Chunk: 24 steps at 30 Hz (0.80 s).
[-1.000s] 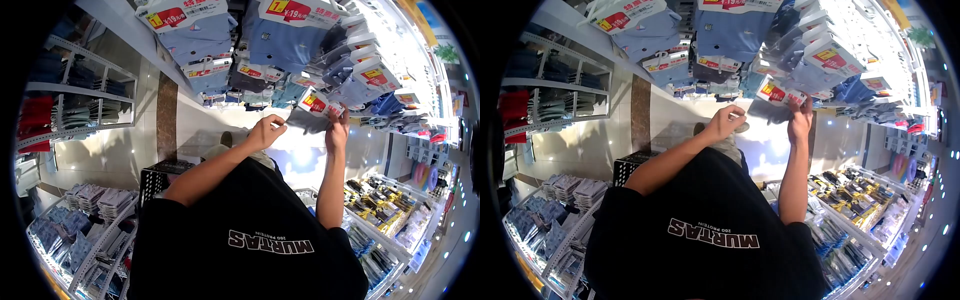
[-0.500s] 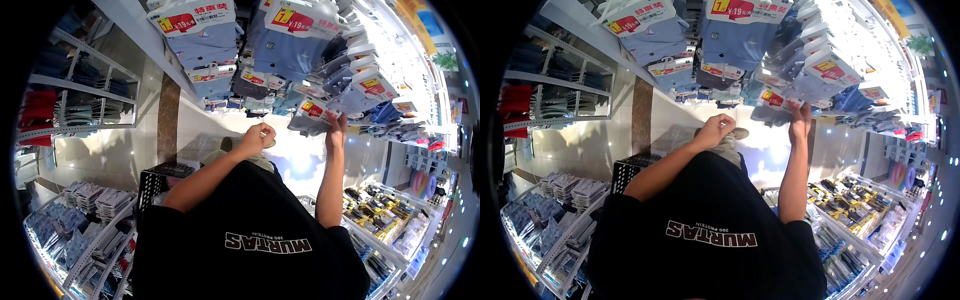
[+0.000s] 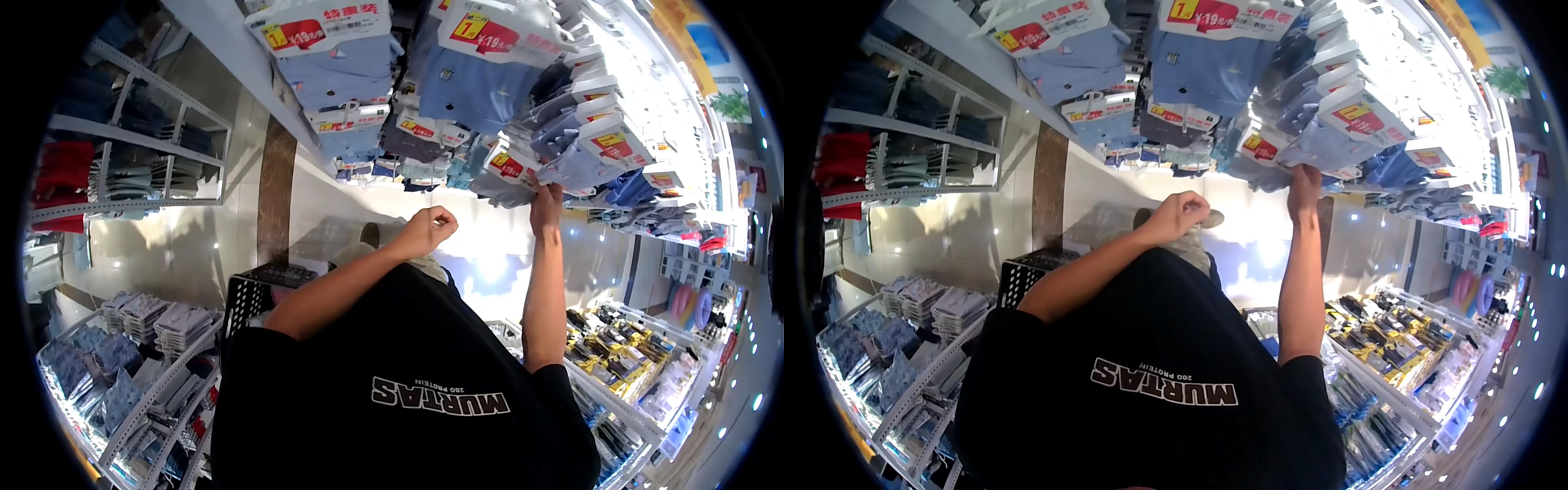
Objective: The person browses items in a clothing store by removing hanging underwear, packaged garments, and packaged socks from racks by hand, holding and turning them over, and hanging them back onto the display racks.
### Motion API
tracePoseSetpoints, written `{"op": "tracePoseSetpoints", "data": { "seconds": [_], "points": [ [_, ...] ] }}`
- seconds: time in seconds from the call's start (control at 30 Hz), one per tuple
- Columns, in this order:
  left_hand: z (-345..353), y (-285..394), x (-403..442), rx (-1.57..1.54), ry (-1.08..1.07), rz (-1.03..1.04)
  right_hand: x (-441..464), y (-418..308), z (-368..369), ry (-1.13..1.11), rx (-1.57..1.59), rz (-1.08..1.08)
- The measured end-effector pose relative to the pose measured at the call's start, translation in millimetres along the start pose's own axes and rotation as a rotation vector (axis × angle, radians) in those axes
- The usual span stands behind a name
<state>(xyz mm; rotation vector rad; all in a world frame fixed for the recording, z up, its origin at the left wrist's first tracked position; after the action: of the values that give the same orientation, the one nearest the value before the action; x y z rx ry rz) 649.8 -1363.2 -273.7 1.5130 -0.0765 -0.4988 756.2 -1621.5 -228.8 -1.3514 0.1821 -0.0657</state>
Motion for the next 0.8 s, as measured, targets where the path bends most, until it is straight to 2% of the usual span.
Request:
{"op": "tracePoseSetpoints", "data": {
  "seconds": [0.13, 0.17, 0.23, 0.33, 0.43, 0.53, 0.63, 0.8],
  "points": [
    [-8, 1, 1, 0.094, 0.045, 0.043, 7, 14, -12, 0.056, -0.131, -0.054],
    [-9, 0, 3, 0.085, 0.041, 0.034, -1, 5, -4, 0.086, -0.244, -0.071],
    [-10, -4, 3, 0.069, 0.033, 0.007, -12, -1, -3, 0.174, -0.38, 0.035],
    [-13, -11, 0, 0.02, 0.017, -0.003, -35, -33, -14, 0.277, -0.403, -0.173],
    [-20, -6, 1, 0.009, 0.02, -0.041, -57, -81, -23, 0.369, -0.234, -0.359],
    [-18, 2, 4, -0.037, 0.061, -0.026, -65, -148, -4, 0.374, -0.216, -0.484],
    [-8, 49, 3, -0.019, -0.01, 0.021, -58, -202, 32, 0.298, -0.155, -0.614],
    [2, 67, 2, 0.046, -0.089, 0.022, -35, -218, 55, 0.223, -0.15, -0.594]
  ]
}}
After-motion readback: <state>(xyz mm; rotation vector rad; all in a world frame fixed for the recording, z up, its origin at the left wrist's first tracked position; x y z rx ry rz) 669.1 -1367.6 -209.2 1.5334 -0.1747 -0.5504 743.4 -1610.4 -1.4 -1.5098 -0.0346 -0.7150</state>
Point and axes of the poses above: each hand's wrist, its own x-axis towards the middle knuckle, its own z-axis out of the palm, y = z × x, the point moved 8 cm from there along x, towards the middle knuckle, and after that the axes turned 5 degrees about x, right-handed, at the moved point
